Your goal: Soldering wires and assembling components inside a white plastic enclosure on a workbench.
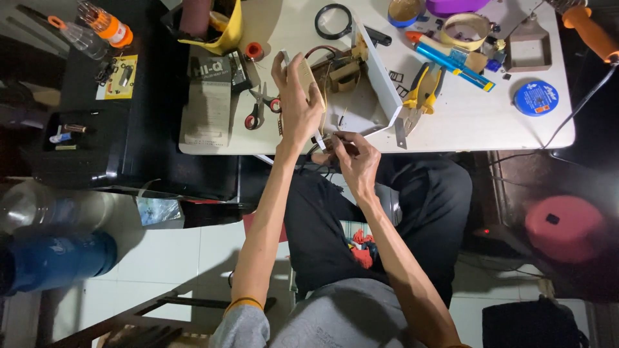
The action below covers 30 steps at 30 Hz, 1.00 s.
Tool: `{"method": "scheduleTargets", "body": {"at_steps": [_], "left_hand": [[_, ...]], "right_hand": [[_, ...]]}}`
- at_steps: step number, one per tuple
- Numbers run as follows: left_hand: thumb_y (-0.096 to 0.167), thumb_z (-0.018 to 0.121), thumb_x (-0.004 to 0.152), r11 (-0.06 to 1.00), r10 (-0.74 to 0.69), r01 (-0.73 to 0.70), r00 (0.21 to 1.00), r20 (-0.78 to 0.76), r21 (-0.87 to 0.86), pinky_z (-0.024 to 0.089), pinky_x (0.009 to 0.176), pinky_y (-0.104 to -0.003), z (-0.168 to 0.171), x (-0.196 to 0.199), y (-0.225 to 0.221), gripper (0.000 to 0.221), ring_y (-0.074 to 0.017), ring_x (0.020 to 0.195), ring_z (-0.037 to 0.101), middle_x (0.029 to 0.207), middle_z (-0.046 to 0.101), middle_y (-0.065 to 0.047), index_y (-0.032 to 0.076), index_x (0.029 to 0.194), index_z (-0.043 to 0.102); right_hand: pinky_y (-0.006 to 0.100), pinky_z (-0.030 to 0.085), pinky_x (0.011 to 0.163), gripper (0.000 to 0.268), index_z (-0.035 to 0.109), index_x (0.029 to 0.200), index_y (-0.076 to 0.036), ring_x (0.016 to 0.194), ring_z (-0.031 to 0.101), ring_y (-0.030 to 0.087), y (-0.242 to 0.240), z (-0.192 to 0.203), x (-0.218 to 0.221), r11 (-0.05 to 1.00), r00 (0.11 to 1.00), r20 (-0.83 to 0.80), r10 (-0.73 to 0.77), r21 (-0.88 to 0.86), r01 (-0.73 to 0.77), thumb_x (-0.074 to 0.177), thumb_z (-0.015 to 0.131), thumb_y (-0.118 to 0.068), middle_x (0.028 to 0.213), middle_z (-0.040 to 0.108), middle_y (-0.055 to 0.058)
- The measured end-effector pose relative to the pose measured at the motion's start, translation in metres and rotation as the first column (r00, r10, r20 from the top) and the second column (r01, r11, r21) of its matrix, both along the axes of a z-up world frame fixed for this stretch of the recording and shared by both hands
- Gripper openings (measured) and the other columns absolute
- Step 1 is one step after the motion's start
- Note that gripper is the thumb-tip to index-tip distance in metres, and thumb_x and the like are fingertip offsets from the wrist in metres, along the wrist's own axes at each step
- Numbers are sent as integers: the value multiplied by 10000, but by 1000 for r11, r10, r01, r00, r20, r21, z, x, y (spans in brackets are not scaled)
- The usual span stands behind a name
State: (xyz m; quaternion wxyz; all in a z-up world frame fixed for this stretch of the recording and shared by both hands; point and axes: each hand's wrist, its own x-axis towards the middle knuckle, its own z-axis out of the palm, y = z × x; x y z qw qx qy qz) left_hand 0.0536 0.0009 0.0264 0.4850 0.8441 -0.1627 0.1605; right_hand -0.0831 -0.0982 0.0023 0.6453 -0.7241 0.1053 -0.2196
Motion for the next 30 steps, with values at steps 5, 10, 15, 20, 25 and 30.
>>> {"method": "scheduleTargets", "body": {"at_steps": [5,10,15,20,25,30], "left_hand": [[-141,485,872,999,20,-24,995,-94,-46,573,995,-424,7,-7,1,639,-408,1332,553,1567,214,-243,172,1426,429],[-156,452,863,992,39,-50,995,-95,-117,584,989,-460,3,-8,-1,651,-437,1422,431,1566,246,-249,220,1394,468],[-103,471,826,987,96,-97,995,-15,-129,428,1147,-584,-5,-7,-1,616,-411,1437,410,1516,358,-253,217,1350,528],[-98,484,846,986,106,-105,994,0,-130,452,1116,-560,-4,-7,0,592,-404,1408,463,1501,388,-244,219,1341,549],[-85,507,871,984,103,-103,995,-8,-147,426,1152,-563,-8,-5,-1,555,-406,1437,442,1517,370,-254,206,1341,552],[-74,531,878,986,116,-115,993,-2,-123,445,1117,-537,-9,-5,0,553,-390,1406,484,1511,389,-248,215,1349,545]], "right_hand": [[296,655,703,194,749,1055,3,814,768,204,-3,-1,-1,997,993,97,63,39,-67,989,699,-173,959,773,132],[277,645,655,238,743,1044,24,734,741,164,0,-6,0,989,997,49,53,132,-59,973,712,-202,891,765,125],[303,631,702,191,742,1014,12,801,753,212,-5,-6,1,999,992,122,36,-13,-35,981,706,-172,924,762,136],[274,582,640,38,736,953,15,792,718,204,-12,-7,3,972,979,185,83,-233,-38,948,739,-22,954,733,131],[303,636,676,50,750,963,28,820,738,230,-11,-12,7,969,982,172,83,-243,-39,913,750,26,970,735,135],[301,633,647,53,738,975,37,802,739,234,-8,-13,6,970,977,201,73,-242,-22,927,749,17,977,726,142]]}}
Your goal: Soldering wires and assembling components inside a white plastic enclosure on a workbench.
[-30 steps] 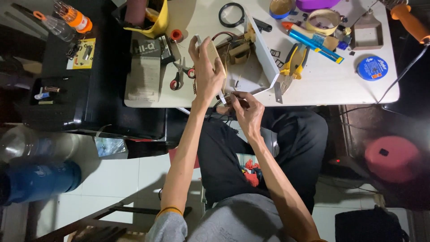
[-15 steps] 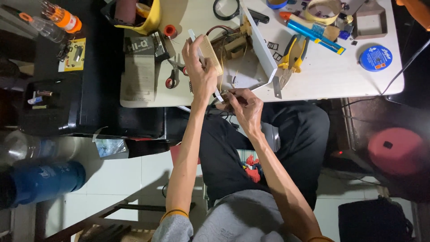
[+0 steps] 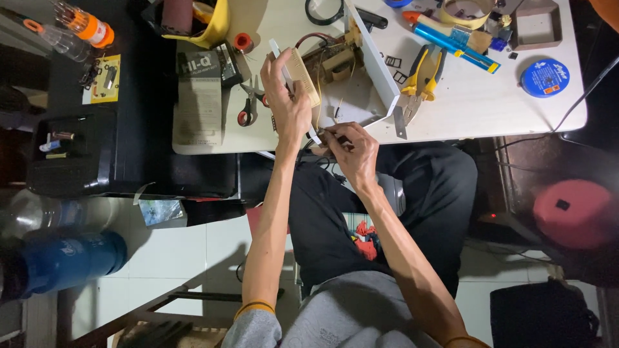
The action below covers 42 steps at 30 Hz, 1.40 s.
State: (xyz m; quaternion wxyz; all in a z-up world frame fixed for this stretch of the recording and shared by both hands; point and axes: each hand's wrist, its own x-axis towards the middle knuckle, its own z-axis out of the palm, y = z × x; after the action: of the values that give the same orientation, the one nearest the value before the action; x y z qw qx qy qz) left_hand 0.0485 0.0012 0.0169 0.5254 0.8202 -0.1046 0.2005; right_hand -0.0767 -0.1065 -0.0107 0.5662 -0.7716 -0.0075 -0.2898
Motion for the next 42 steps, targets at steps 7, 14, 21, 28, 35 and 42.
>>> {"method": "scheduleTargets", "body": {"at_steps": [7,14,21,28,35,42], "left_hand": [[-73,518,886,1000,-9,9,1000,13,-12,431,1129,-521,2,-1,0,533,-381,1417,472,1492,407,-228,204,1340,551],[-56,513,892,1000,-15,14,998,64,10,478,1084,-529,0,0,1,521,-367,1358,520,1469,418,-233,213,1338,527],[-34,505,893,1000,-21,21,999,45,-5,497,1018,-482,6,-3,0,495,-347,1294,558,1441,440,-215,217,1319,541],[-12,506,894,1000,-27,26,998,58,12,452,1104,-583,2,-2,1,489,-373,1395,475,1470,423,-225,215,1327,523],[-28,499,897,999,-40,40,998,48,-12,479,1066,-522,9,-5,1,487,-368,1347,525,1460,430,-216,207,1322,543],[-13,500,892,1000,-29,29,999,14,-4,432,1105,-543,13,-4,-1,468,-372,1390,479,1443,445,-222,185,1313,549]], "right_hand": [[301,556,581,79,723,956,20,720,692,212,7,-5,-2,998,997,34,-65,5,65,962,737,-57,897,711,125],[263,466,509,78,739,944,-7,625,618,145,10,-10,-1,994,994,13,-110,10,110,954,756,-83,861,711,93],[279,507,525,104,743,945,-8,713,681,179,10,-5,-2,994,994,8,-108,35,107,966,740,-109,891,727,103],[305,501,582,152,740,940,5,693,653,177,11,-5,-2,992,994,-5,-108,68,108,975,722,-142,860,714,101],[315,571,623,108,738,958,18,757,718,220,11,-1,-1,994,994,40,-101,36,99,966,734,-90,895,738,135],[288,519,607,76,750,979,-23,728,680,163,12,-3,-2,992,994,27,-107,70,105,968,731,-96,884,735,88]]}}
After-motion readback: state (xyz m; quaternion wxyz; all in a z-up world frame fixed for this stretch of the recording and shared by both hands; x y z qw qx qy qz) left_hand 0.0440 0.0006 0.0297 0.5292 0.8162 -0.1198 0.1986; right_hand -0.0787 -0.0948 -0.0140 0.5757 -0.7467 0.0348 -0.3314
